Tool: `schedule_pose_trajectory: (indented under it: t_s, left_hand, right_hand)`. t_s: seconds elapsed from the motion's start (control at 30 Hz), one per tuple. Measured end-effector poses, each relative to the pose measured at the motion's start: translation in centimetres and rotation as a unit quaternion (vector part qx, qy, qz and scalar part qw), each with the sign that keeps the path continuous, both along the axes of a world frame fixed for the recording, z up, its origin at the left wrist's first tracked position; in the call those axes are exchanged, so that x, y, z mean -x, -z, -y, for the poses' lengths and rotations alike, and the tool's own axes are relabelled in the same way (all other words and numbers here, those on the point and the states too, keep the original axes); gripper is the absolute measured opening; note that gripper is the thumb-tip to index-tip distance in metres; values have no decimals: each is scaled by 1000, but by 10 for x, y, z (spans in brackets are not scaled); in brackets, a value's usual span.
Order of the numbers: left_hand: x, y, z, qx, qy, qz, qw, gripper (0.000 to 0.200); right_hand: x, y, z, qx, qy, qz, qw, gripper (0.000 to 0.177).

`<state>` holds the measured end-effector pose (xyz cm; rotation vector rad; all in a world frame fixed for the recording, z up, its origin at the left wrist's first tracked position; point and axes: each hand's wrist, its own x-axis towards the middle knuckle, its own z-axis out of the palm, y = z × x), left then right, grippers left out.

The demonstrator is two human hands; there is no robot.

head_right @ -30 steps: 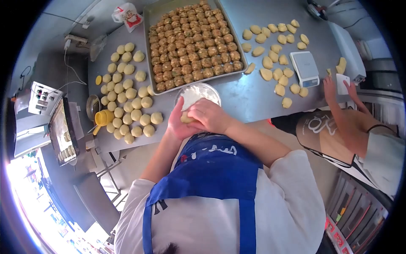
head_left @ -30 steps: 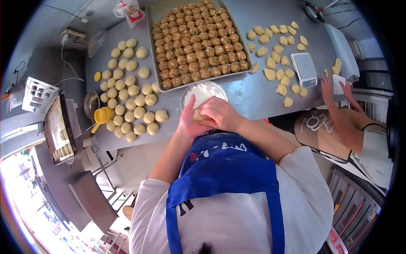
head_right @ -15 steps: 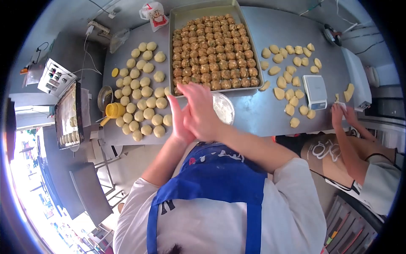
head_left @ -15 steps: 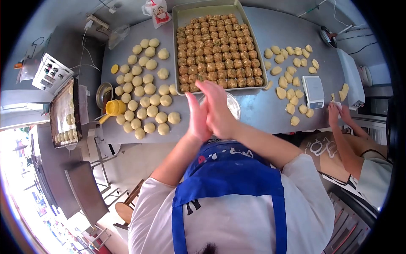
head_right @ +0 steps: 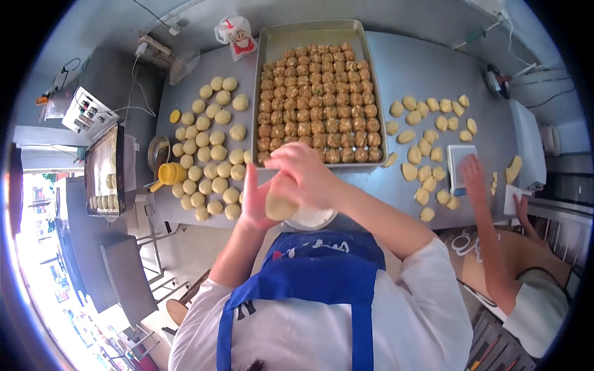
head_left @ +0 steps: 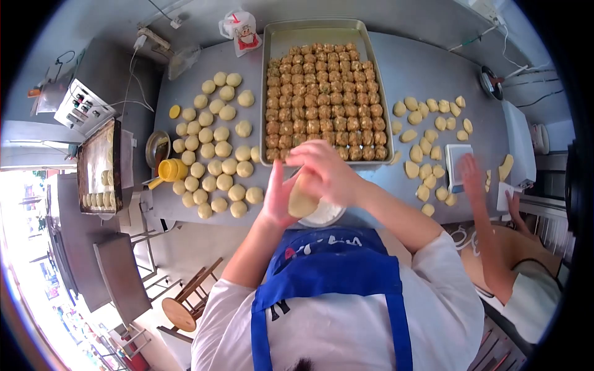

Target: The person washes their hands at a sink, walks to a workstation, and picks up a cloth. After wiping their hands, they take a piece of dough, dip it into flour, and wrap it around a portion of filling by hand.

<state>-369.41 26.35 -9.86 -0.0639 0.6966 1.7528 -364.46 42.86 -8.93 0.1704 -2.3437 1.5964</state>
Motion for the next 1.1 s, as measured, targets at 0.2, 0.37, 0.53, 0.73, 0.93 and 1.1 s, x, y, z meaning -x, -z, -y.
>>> schedule_pose_trajectory:
  t_s: [0.2, 0.37, 0.53, 0.73, 0.93, 1.1]
  left_hand:
    - [25, 3, -60, -173, -267, 92, 943, 110]
    - [28, 49, -87, 9, -279, 151, 948, 47]
    - [35, 67, -83, 160, -258, 176, 937, 37]
    - [28, 81, -63, 222, -262, 106, 933, 34]
    - [21, 71, -63, 227, -245, 33, 942, 30]
    - [18, 49, -71, 229, -295, 4, 928, 36]
  right_hand:
    - [0, -19, -43, -193, 4, -141, 971, 29]
    - [106, 28, -153, -150, 36, 156, 976, 11]
    - [269, 166, -349, -439, 248, 86, 859, 34]
    - [275, 187, -335, -492, 340, 190, 779, 41]
    - [270, 175, -336, -433, 347, 149, 818, 43]
    - [228, 111, -273, -160, 286, -55, 943, 41]
